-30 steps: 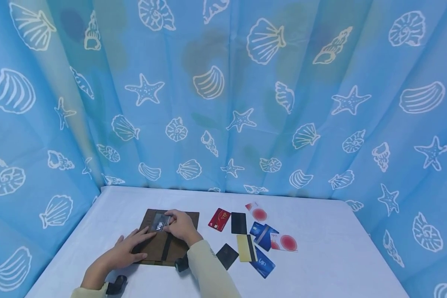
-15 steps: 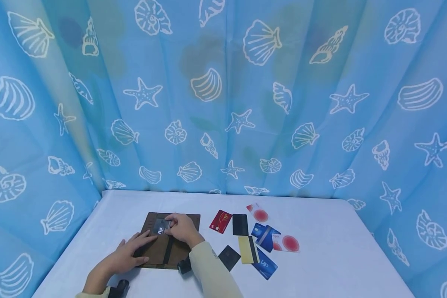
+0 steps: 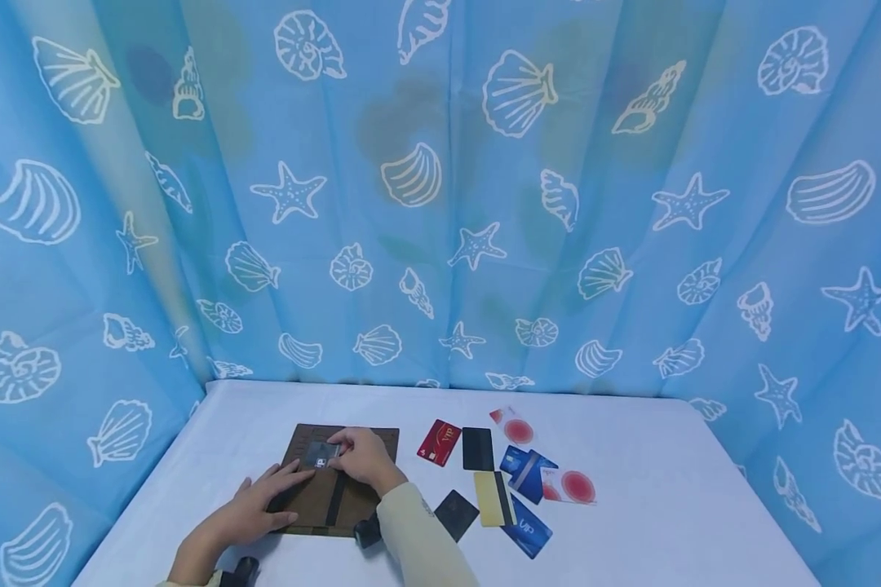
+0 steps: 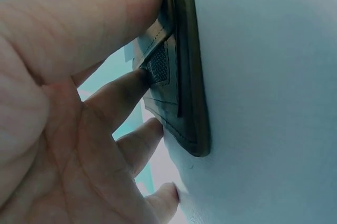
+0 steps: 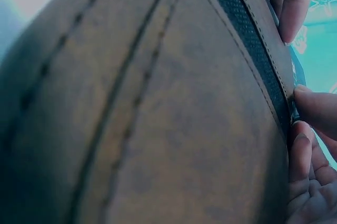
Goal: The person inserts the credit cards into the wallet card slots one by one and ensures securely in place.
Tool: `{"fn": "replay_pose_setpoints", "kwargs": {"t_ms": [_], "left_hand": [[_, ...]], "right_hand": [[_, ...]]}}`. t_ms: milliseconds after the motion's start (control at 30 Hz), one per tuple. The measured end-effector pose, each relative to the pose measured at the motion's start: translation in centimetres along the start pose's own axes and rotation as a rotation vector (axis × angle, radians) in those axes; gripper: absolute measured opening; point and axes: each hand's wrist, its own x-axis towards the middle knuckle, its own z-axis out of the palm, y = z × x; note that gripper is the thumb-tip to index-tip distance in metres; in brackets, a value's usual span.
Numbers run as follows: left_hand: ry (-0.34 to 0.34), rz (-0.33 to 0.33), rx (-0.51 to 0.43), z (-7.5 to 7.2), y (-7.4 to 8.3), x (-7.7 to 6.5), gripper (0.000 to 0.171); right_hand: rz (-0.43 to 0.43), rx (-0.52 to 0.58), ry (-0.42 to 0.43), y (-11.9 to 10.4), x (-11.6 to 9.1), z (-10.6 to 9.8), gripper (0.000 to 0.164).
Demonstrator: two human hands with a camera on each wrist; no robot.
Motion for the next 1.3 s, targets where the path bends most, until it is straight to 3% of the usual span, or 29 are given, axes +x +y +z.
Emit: {"fn": "replay_pose_setpoints", "kwargs": {"t_ms": [767,1100,1300], "left_hand": [[0.015,0.005,0.010,0.11,0.28,-0.28,0.060],[0.007,0.023,0.029,-0.09,0.25,-0.54,0.078],[0.015,0.028,0.025,-0.04,0.20,-0.40,0.077]], "right_hand": [[0.011,-0.029,0.006,0.19,-0.25,0.24,0.017],[0.008,-0.037,0.018,0.12,-0.32,0.33,0.016],[0.004,-0.068,0.012,0.02,-0.37,0.34,0.013]]}}
